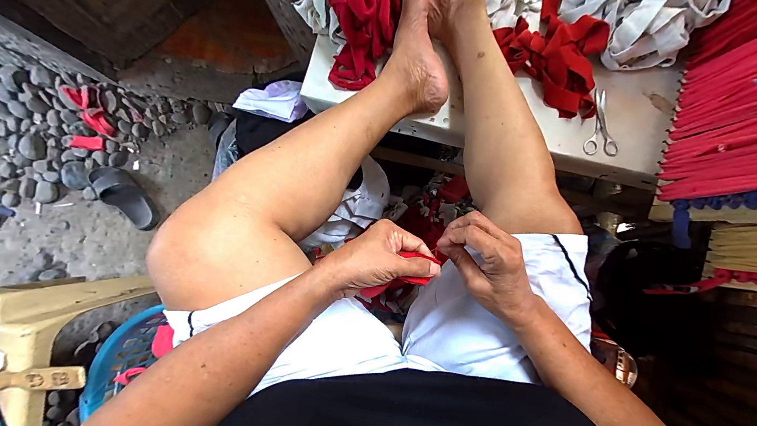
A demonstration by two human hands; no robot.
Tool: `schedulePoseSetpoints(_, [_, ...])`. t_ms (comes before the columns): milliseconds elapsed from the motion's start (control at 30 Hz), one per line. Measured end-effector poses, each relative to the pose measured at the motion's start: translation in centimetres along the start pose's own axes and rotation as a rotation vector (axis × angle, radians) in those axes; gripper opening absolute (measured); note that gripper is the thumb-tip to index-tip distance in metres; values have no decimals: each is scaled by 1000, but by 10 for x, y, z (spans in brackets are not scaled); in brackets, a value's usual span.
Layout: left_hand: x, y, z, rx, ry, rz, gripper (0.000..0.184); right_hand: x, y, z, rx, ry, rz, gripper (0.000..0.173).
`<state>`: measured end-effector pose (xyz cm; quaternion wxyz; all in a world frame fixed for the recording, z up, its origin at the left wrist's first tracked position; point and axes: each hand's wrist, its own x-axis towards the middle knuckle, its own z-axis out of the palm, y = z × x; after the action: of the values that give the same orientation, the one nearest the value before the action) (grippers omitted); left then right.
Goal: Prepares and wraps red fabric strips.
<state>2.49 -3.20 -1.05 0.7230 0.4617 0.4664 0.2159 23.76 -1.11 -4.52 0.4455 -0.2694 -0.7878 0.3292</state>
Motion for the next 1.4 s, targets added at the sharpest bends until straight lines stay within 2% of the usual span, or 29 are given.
schedulePoseSetpoints(167, [-1,0,-1,-41,-23,1,10,1,1,-4,31,-62,52,5])
schedulePoseSetpoints(333, [-2,-1,-11,-189,-100,-6,10,1,2,-16,327,-227,349,8])
schedulePoseSetpoints(567, [-2,-1,-13,-234,-116,-22,12,1,6,-18,643,-160,557,7])
schedulePoseSetpoints(800, [-2,-3,-12,-219,-116,-28,12,-1,9,-20,542,-252,512,8])
schedulePoseSetpoints(900, [-1,-2,-12,-227,-98,-33,12,0,8,-21,545,-271,549,8])
schedulePoseSetpoints(1067, [-2,-1,-12,-236,-77,-29,14,1,6,-21,608,-224,635,9])
schedulePoseSetpoints(1267, [-2,-1,-11,-264,-64,-12,13,0,9,-23,709,-216,635,9])
schedulePoseSetpoints(1400, [-2,-1,-12,-254,-82,-16,13,2,7,-25,815,-142,671,9])
